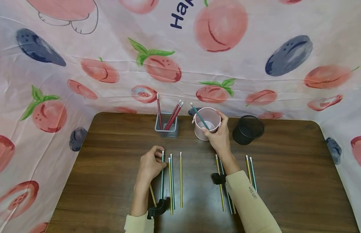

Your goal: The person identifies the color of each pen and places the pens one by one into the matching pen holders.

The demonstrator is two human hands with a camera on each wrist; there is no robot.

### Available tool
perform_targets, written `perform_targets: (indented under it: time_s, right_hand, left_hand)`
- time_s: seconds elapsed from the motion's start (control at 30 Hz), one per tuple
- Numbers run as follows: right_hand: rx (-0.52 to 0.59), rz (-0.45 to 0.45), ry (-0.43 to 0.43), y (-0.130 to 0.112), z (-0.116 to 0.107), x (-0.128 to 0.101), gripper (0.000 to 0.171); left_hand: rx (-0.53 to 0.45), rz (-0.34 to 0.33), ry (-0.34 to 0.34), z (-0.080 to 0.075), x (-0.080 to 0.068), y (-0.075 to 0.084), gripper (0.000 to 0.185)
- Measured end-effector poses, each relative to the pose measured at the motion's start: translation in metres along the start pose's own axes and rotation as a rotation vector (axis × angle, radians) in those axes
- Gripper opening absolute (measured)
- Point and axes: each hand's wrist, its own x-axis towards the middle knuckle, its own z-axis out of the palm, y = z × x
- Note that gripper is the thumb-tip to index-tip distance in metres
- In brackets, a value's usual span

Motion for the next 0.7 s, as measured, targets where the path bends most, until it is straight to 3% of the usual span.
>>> perform_targets:
  time_s: [0.13, 0.37, 0.53, 0.7]
  right_hand:
    - [0.010, -0.009, 0.014, 0.000, 0.001, -0.001, 0.089]
    - [0.019, 0.000, 0.002, -0.001, 0.001, -0.001, 0.089]
    - [0.025, -0.003, 0.006, 0.000, 0.001, -0.002, 0.089]
    - [0.026, -0.004, 0.009, 0.000, 0.001, -0.002, 0.089]
  left_hand:
    - [-0.024, 0.041, 0.028, -0.004, 0.001, 0.004, 0.054]
    - [-0.185, 0.143, -0.010, -0.014, 0.005, 0.023, 0.055]
    - [-0.212, 0.235, -0.003, -0.017, 0.013, 0.035, 0.051]
    - [-0.219, 0.275, 0.009, -0.019, 0.020, 0.044, 0.051]
